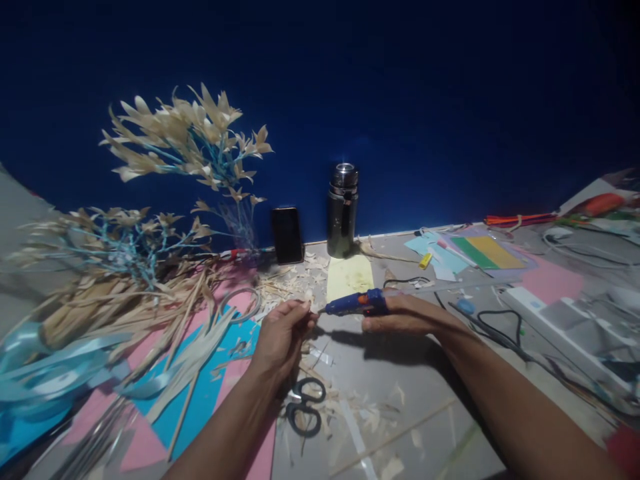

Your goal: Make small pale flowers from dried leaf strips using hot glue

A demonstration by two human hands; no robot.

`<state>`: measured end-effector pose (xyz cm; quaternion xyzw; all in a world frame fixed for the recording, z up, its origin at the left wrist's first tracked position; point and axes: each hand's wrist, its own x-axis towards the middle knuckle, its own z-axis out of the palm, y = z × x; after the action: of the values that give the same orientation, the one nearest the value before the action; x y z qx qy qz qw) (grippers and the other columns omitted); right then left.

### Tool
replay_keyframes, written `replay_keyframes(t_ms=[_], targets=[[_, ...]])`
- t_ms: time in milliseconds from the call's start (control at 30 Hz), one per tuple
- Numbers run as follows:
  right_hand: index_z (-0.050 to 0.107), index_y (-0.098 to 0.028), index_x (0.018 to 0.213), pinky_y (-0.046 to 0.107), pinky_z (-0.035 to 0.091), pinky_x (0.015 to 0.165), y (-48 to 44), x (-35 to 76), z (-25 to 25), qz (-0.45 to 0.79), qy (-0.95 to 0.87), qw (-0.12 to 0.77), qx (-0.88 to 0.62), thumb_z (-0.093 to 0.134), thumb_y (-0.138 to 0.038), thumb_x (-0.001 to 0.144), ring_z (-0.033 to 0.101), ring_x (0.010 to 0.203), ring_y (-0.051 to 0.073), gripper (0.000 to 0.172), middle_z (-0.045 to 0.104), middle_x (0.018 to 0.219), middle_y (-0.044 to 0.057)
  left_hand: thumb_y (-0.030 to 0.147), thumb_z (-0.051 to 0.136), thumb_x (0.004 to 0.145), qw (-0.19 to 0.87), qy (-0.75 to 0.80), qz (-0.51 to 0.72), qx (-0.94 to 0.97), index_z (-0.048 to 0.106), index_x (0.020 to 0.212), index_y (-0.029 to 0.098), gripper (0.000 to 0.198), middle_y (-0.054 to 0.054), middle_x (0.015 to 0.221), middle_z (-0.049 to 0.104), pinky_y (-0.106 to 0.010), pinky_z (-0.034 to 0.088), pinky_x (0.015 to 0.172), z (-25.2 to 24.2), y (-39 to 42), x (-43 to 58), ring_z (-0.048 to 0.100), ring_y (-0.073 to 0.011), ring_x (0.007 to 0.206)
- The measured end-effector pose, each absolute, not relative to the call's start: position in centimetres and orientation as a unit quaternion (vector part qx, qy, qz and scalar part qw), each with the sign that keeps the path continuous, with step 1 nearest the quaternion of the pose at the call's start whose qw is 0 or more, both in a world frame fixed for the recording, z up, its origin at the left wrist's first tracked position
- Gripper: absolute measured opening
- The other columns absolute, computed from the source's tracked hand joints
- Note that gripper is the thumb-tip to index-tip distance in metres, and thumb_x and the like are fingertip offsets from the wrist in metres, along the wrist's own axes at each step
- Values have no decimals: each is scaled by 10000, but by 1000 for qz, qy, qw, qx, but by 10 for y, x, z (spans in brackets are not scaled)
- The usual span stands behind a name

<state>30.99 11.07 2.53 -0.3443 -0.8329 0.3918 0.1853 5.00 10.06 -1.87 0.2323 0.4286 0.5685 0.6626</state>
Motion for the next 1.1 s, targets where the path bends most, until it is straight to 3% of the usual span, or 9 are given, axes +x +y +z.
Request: replay_keyframes(t_ms=[100,267,433,567,633,700,800,900,1100], targets=[[706,-293,1267,277,520,749,113,313,28,385,-839,192,-333,613,-480,967,641,864,196,366,721,920,-8,148,876,619,664,430,568,227,631,639,127,247,-30,605,663,-161,509,546,-17,101,48,645,-118,605],[749,-226,965,287,476,672,120,319,24,293,-859,212,-361,655,-421,931,613,757,198,219,698,805,28,179,869,656,676,415,565,227,604,698,140,271,1,577,616,-131,426,465,-9,100,45,568,-81,530],[690,-213,878,260,364,579,119,319,26,176,-856,75,-481,764,-287,779,593,690,183,144,696,799,31,230,900,630,694,389,553,248,565,708,162,350,59,509,519,-127,324,408,-2,97,45,438,-49,440],[710,-228,929,249,338,564,115,320,30,225,-853,-32,-471,869,-329,654,628,728,198,334,724,861,23,255,906,637,707,382,531,270,559,721,168,367,66,504,512,-135,292,406,-1,94,48,414,-48,431],[740,-238,931,251,348,570,114,319,31,242,-848,-38,-469,841,-316,716,640,711,189,250,738,839,15,262,903,647,718,377,518,273,558,721,168,365,63,511,515,-139,288,416,-2,92,50,426,-53,443],[753,-226,864,259,363,586,114,315,32,187,-849,24,-494,748,-260,833,636,679,178,46,734,782,24,283,887,679,737,369,493,279,566,717,164,345,55,507,513,-144,288,428,-4,90,54,426,-56,450],[717,-184,809,265,415,626,111,299,28,97,-855,231,-453,670,-204,912,623,691,167,115,714,778,50,299,867,714,763,355,457,287,601,723,145,308,46,496,505,-148,296,444,-7,85,59,414,-54,455],[699,-171,940,247,463,629,105,280,20,135,-857,389,-309,667,-163,912,609,719,149,43,694,874,60,281,883,694,784,343,436,278,607,715,140,310,44,495,502,-149,301,447,-9,79,64,404,-48,453],[755,-192,1028,241,487,645,95,263,11,194,-855,411,-249,663,-111,908,607,757,148,171,623,852,44,225,906,642,806,324,429,248,590,677,150,327,49,508,502,-145,317,436,-10,74,68,412,-46,453]])
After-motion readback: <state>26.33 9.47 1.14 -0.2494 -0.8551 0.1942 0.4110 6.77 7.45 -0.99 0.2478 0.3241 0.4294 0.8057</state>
